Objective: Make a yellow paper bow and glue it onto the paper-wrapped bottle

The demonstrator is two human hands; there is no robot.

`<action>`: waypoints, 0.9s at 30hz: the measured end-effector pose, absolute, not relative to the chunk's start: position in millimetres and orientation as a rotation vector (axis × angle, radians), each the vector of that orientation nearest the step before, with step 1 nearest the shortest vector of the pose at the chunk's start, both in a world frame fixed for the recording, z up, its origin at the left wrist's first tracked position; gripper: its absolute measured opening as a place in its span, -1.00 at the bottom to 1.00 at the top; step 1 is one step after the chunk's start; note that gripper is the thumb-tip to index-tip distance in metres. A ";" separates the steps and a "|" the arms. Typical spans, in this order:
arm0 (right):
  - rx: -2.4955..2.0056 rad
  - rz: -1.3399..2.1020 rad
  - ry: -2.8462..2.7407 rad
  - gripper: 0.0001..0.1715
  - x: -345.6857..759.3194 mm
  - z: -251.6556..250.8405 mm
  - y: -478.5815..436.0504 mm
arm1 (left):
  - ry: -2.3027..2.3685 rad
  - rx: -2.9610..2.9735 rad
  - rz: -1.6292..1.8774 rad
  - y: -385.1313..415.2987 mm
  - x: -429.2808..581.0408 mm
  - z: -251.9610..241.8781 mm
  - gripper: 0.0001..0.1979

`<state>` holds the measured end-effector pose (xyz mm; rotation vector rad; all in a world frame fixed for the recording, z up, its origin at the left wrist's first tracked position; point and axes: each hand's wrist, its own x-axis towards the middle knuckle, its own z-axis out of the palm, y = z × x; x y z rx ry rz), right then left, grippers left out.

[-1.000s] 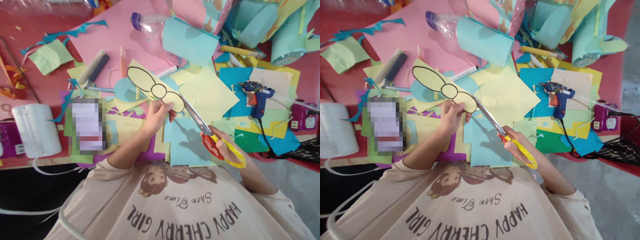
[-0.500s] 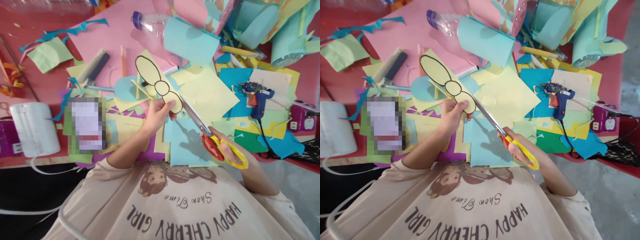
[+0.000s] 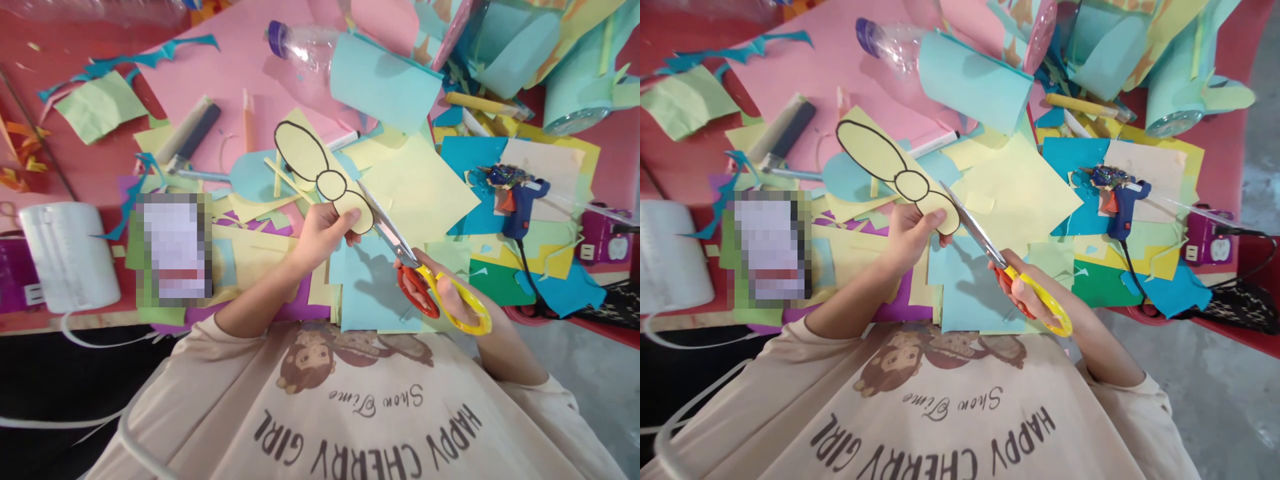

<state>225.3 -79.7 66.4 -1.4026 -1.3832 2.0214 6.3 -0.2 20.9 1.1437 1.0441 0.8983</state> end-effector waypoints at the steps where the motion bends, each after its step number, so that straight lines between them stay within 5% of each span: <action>1: -1.393 2.022 -1.378 -0.14 225.4 67.0 -79.4 | 1.045 1.140 0.900 -0.1 6.1 20.9 -0.62; 27: -1.399 2.034 -1.203 -0.13 225.0 59.8 -84.0 | 0.862 1.065 0.928 1.8 2.1 7.7 -0.66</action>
